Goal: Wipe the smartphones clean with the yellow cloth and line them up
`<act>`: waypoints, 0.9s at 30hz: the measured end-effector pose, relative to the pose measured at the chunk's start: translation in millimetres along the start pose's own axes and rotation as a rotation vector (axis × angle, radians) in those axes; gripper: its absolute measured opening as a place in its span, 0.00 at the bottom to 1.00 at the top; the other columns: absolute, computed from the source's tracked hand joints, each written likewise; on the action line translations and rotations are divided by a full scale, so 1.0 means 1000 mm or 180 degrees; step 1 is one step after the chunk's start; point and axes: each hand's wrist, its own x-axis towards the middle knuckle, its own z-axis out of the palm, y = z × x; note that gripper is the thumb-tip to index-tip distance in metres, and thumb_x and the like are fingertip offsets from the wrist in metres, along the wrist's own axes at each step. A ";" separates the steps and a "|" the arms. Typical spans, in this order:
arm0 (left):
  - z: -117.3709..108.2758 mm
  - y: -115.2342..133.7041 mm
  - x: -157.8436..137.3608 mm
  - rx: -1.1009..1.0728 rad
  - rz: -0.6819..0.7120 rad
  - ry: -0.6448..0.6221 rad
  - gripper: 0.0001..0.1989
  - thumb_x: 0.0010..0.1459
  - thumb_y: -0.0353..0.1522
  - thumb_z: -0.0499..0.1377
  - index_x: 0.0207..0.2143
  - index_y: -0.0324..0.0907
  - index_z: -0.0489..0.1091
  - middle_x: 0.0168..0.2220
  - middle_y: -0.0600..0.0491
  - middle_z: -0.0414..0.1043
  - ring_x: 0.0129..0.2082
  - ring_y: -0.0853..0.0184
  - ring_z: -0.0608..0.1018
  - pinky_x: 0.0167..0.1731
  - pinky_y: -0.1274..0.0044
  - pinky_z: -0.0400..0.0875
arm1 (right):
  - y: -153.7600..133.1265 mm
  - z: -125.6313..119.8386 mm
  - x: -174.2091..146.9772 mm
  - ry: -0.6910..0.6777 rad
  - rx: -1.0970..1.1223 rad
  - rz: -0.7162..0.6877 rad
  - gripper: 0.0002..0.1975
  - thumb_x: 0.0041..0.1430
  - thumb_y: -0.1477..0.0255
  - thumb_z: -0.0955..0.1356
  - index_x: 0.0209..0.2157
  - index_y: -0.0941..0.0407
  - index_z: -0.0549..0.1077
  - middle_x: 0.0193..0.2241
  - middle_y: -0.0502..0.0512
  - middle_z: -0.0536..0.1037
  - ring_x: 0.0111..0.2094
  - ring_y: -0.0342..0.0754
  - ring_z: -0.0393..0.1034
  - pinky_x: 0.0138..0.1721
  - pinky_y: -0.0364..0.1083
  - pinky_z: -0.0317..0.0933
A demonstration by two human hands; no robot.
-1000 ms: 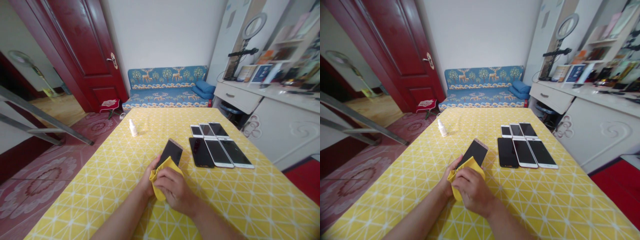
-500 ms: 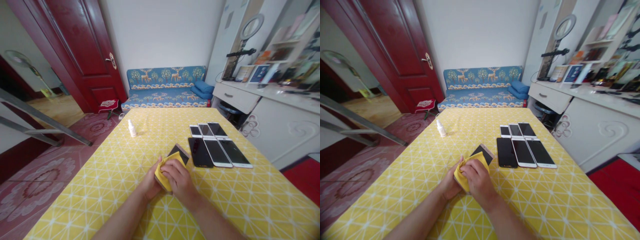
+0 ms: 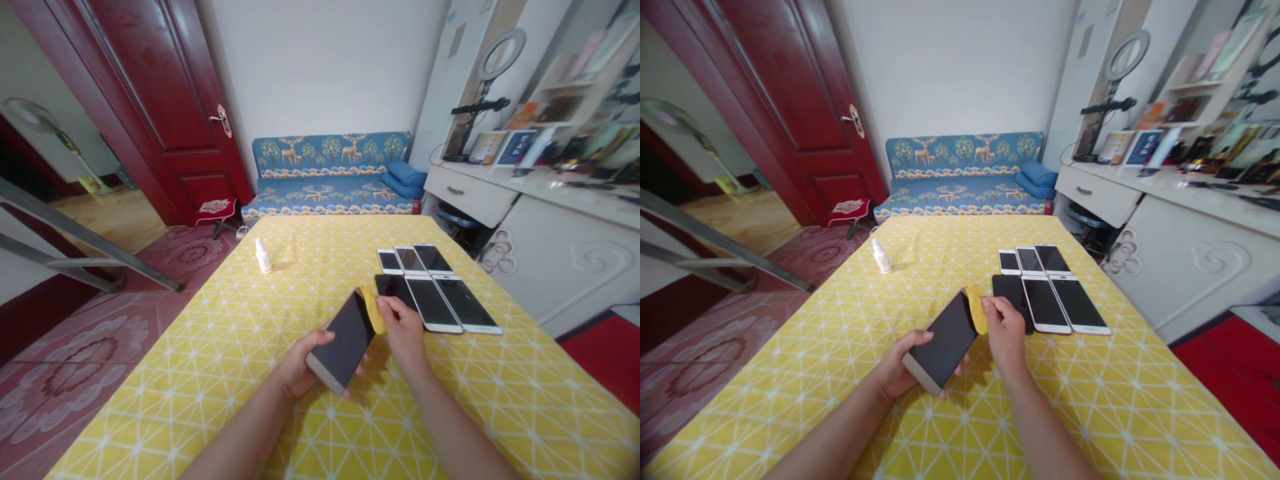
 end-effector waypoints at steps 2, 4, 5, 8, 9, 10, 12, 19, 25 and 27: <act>0.001 0.000 0.001 -0.0106 0.0061 0.0154 0.26 0.58 0.40 0.49 0.53 0.30 0.65 0.44 0.32 0.74 0.39 0.52 0.78 0.27 0.67 0.75 | 0.003 0.003 -0.002 0.0050 0.0316 0.0392 0.15 0.55 0.60 0.68 0.32 0.57 0.78 0.30 0.54 0.78 0.32 0.49 0.71 0.33 0.46 0.63; 0.004 0.000 0.001 -0.0126 0.0097 0.0286 0.27 0.58 0.40 0.49 0.51 0.28 0.66 0.43 0.31 0.74 0.39 0.52 0.78 0.27 0.67 0.74 | 0.005 0.006 -0.005 0.0120 0.0561 0.0702 0.16 0.52 0.58 0.69 0.33 0.58 0.78 0.30 0.54 0.79 0.31 0.49 0.71 0.32 0.46 0.63; 0.005 0.000 0.002 -0.0110 0.0123 0.0335 0.27 0.58 0.40 0.49 0.51 0.28 0.67 0.43 0.31 0.74 0.38 0.51 0.79 0.28 0.67 0.74 | 0.006 0.008 -0.006 0.0159 0.0665 0.0820 0.17 0.52 0.58 0.70 0.33 0.58 0.78 0.29 0.54 0.79 0.30 0.49 0.71 0.31 0.46 0.63; 0.010 0.000 0.004 -0.0039 0.0405 0.0533 0.25 0.58 0.39 0.51 0.51 0.30 0.67 0.43 0.34 0.75 0.39 0.52 0.79 0.33 0.67 0.73 | 0.005 0.015 -0.011 0.0256 0.0958 0.1030 0.18 0.49 0.57 0.71 0.35 0.58 0.77 0.28 0.54 0.79 0.28 0.49 0.71 0.29 0.46 0.63; 0.011 0.000 0.005 -0.0008 0.0570 0.0666 0.23 0.57 0.38 0.53 0.51 0.32 0.68 0.44 0.37 0.75 0.39 0.53 0.79 0.36 0.68 0.72 | 0.005 0.017 -0.013 0.0296 0.1052 0.1064 0.19 0.48 0.58 0.72 0.35 0.58 0.77 0.28 0.54 0.79 0.28 0.49 0.72 0.30 0.46 0.64; 0.011 0.000 0.006 0.0042 0.0760 0.0822 0.22 0.56 0.36 0.55 0.50 0.34 0.68 0.44 0.39 0.76 0.40 0.55 0.79 0.38 0.70 0.71 | 0.004 0.020 -0.015 0.0318 0.1134 0.1088 0.19 0.46 0.58 0.73 0.35 0.58 0.76 0.29 0.54 0.80 0.29 0.49 0.72 0.31 0.46 0.64; 0.010 0.000 0.009 0.0213 0.1034 0.1139 0.22 0.54 0.34 0.58 0.52 0.38 0.69 0.44 0.45 0.76 0.38 0.60 0.79 0.39 0.73 0.70 | 0.003 0.025 -0.019 0.0253 0.1256 0.1132 0.19 0.44 0.59 0.74 0.34 0.58 0.76 0.30 0.55 0.80 0.30 0.49 0.73 0.33 0.46 0.65; -0.006 -0.003 0.015 0.0522 0.1745 0.1879 0.22 0.53 0.34 0.59 0.51 0.40 0.69 0.45 0.49 0.76 0.45 0.60 0.75 0.43 0.75 0.67 | -0.007 0.036 -0.034 -0.0485 0.1442 0.1322 0.18 0.43 0.58 0.75 0.29 0.58 0.74 0.25 0.54 0.79 0.26 0.49 0.73 0.29 0.46 0.65; -0.009 -0.002 0.013 0.1099 0.2196 0.2573 0.19 0.56 0.35 0.58 0.51 0.47 0.69 0.54 0.54 0.69 0.59 0.61 0.64 0.56 0.75 0.56 | -0.013 0.042 -0.042 -0.0659 0.1773 0.1707 0.18 0.43 0.59 0.75 0.28 0.58 0.71 0.22 0.52 0.77 0.22 0.46 0.70 0.25 0.44 0.63; -0.006 0.000 0.010 0.1050 0.2170 0.2580 0.21 0.57 0.36 0.57 0.54 0.49 0.65 0.58 0.55 0.64 0.63 0.63 0.57 0.59 0.76 0.50 | -0.014 0.045 -0.045 -0.0559 0.1942 0.1825 0.18 0.42 0.60 0.76 0.26 0.57 0.69 0.22 0.50 0.76 0.22 0.45 0.70 0.24 0.43 0.62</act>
